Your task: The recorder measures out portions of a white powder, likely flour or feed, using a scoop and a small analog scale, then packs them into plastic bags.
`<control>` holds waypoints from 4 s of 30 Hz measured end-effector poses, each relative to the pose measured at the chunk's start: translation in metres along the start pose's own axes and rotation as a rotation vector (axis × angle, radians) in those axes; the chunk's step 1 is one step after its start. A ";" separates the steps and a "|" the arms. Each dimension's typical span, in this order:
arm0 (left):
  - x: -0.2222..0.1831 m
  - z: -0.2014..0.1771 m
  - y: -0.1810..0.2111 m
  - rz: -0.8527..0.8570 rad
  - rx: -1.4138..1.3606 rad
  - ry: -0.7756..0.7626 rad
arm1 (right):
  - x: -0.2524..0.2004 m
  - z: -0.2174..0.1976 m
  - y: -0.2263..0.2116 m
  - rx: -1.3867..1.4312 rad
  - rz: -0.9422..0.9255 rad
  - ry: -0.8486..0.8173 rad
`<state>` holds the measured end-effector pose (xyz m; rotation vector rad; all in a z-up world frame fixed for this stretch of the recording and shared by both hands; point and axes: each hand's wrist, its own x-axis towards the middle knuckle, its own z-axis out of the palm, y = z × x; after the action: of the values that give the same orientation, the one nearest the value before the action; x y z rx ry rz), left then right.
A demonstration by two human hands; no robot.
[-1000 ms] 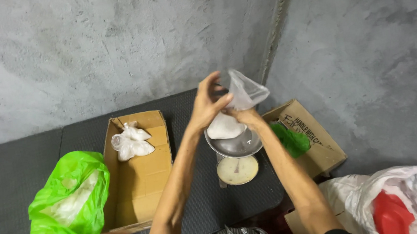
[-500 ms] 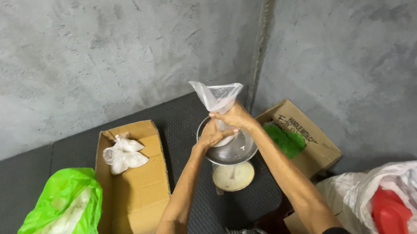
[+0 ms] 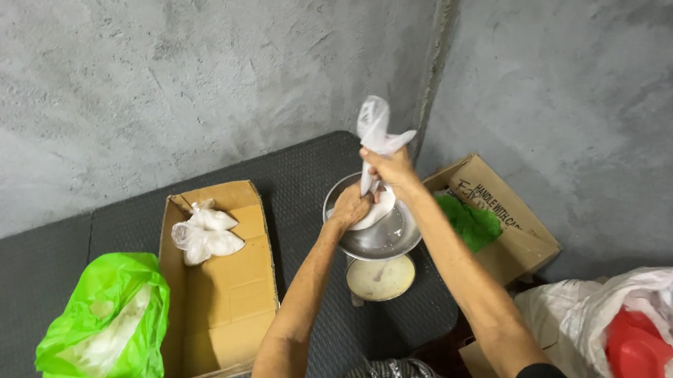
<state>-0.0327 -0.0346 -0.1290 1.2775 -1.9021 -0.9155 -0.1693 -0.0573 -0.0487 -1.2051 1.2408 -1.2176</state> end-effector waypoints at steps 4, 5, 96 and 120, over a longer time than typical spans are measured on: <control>-0.002 0.007 0.002 -0.018 0.050 0.061 | -0.005 -0.016 -0.007 0.119 0.032 -0.030; -0.004 0.007 0.004 -0.019 0.089 0.102 | -0.004 -0.022 -0.003 0.177 0.045 -0.038; -0.071 0.033 0.036 -0.277 -0.517 0.731 | -0.070 -0.031 0.070 -0.048 -0.302 -0.220; -0.055 0.051 0.024 -0.116 -0.441 0.866 | -0.082 -0.006 0.054 -0.413 -0.523 0.084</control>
<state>-0.0693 0.0337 -0.1440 1.2302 -0.9058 -0.6253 -0.1742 0.0247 -0.1026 -1.8833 1.3247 -1.4334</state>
